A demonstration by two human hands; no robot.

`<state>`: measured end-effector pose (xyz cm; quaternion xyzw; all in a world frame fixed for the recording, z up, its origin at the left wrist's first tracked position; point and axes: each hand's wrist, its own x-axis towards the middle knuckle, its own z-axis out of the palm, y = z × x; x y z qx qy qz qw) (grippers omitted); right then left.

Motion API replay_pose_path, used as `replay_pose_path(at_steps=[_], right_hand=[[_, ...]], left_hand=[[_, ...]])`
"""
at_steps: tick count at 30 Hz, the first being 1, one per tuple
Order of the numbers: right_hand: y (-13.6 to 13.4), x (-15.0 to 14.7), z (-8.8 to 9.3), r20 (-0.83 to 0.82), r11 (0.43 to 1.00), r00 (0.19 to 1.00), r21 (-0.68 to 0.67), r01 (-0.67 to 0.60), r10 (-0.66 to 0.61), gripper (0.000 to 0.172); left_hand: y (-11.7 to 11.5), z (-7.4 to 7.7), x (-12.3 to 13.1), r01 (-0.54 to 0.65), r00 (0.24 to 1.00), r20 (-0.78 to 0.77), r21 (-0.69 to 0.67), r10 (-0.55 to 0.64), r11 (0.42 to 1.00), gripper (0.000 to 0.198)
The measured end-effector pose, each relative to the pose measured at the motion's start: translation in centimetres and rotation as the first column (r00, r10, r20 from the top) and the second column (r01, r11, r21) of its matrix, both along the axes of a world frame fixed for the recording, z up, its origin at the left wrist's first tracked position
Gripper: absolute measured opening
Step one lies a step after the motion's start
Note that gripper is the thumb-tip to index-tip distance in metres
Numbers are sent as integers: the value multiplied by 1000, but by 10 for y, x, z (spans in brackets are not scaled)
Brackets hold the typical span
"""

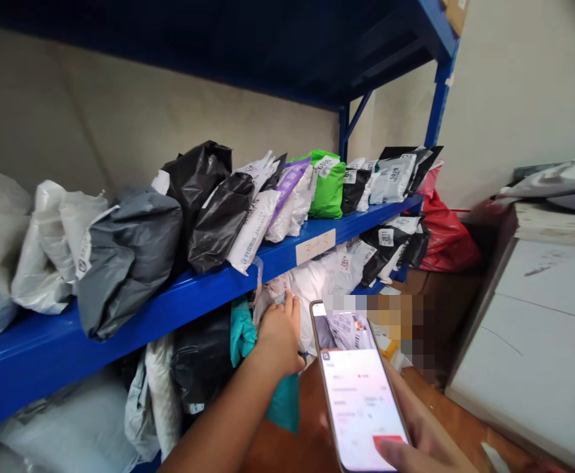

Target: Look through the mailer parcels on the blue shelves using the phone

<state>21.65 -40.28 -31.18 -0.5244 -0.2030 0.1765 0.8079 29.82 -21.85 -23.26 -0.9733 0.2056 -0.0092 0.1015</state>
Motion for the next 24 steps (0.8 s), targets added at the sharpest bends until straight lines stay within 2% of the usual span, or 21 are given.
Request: replay_pose_path(at_steps=[2, 5, 10, 13, 19, 24], right_hand=[[1, -1, -2, 14, 999, 999, -36, 32, -32, 105], [0, -4, -3, -16, 999, 999, -31, 44, -45, 115], [-4, -3, -9, 29, 998, 999, 60, 12, -14, 101], [-8, -1, -15, 51, 996, 999, 91, 9, -14, 99], [-22, 0, -27, -24, 995, 995, 25, 93, -92, 114], [-29, 0, -29, -95, 993, 988, -19, 120, -121, 109]], left_hand=[[-3, 1, 0, -45, 999, -16, 85, 47, 995, 105], [-5, 1, -1, -65, 998, 7, 94, 64, 993, 107], [-6, -1, -5, -56, 998, 41, 75, 53, 996, 103], [-7, -1, -7, -65, 997, 56, 81, 60, 995, 100], [-10, 1, -9, -83, 996, 48, 95, 78, 992, 99], [-8, 0, -9, -65, 997, 39, 104, 61, 992, 96]])
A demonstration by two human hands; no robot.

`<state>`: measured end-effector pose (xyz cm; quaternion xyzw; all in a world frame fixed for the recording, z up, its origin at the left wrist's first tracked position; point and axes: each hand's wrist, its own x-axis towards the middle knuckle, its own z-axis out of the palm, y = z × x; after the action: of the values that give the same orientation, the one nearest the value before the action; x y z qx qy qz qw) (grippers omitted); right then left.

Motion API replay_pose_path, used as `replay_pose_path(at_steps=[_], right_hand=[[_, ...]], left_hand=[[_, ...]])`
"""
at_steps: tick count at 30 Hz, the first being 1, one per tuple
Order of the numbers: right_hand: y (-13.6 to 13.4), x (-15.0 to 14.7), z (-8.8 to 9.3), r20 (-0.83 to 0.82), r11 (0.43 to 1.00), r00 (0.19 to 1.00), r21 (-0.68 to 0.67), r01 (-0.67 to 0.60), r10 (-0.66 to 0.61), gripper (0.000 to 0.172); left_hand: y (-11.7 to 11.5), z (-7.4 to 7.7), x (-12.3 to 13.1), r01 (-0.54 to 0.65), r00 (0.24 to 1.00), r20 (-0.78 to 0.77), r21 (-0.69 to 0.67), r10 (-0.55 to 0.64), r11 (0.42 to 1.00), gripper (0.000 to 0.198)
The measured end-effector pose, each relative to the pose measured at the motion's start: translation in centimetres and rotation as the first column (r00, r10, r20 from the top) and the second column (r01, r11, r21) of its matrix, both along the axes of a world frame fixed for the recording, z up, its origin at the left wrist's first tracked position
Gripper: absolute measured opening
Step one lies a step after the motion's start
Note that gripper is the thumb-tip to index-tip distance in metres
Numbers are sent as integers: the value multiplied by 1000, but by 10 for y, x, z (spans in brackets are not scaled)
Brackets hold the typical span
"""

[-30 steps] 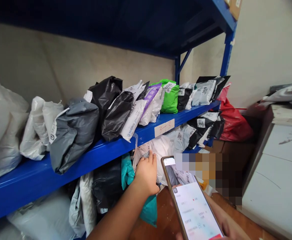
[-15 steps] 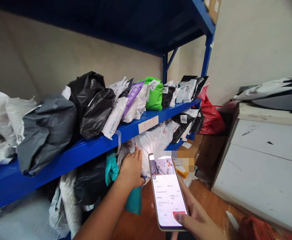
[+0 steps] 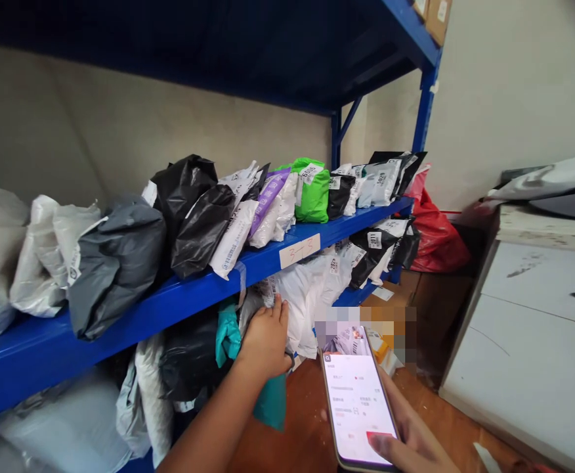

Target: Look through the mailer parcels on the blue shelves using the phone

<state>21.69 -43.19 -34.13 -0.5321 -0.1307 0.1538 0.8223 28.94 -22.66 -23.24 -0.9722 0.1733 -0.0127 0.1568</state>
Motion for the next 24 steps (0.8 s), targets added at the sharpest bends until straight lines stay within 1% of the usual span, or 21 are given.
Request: replay_pose_path(at_steps=[5, 10, 13, 16, 19, 21, 24], right_hand=[[1, -7, 9, -29, 1000, 999, 1, -14, 14, 99], [0, -9, 4, -7, 1000, 1000, -5, -9, 9, 98], [0, -10, 3, -7, 995, 995, 31, -95, 96, 95], [3, -14, 10, -37, 978, 984, 125, -169, 175, 101], [7, -17, 18, -81, 958, 966, 170, -231, 247, 111], [9, -17, 20, -36, 925, 942, 203, -321, 335, 118], [10, -15, 19, 17, 906, 928, 208, -367, 372, 121]], left_hand=[[1, -2, 1, 5, 1000, 13, -15, -5, 1000, 97], [-2, -3, 2, -18, 1000, 17, 9, 18, 1000, 99], [-3, -2, 1, -26, 999, 33, 13, 26, 1000, 98], [-2, -1, 0, -31, 999, 41, -17, 32, 999, 96], [-1, -2, -1, -25, 999, 45, -40, 27, 999, 93], [0, -3, -1, -16, 999, 47, -39, 17, 999, 91], [0, -5, -1, -4, 999, 53, -28, 5, 1000, 90]])
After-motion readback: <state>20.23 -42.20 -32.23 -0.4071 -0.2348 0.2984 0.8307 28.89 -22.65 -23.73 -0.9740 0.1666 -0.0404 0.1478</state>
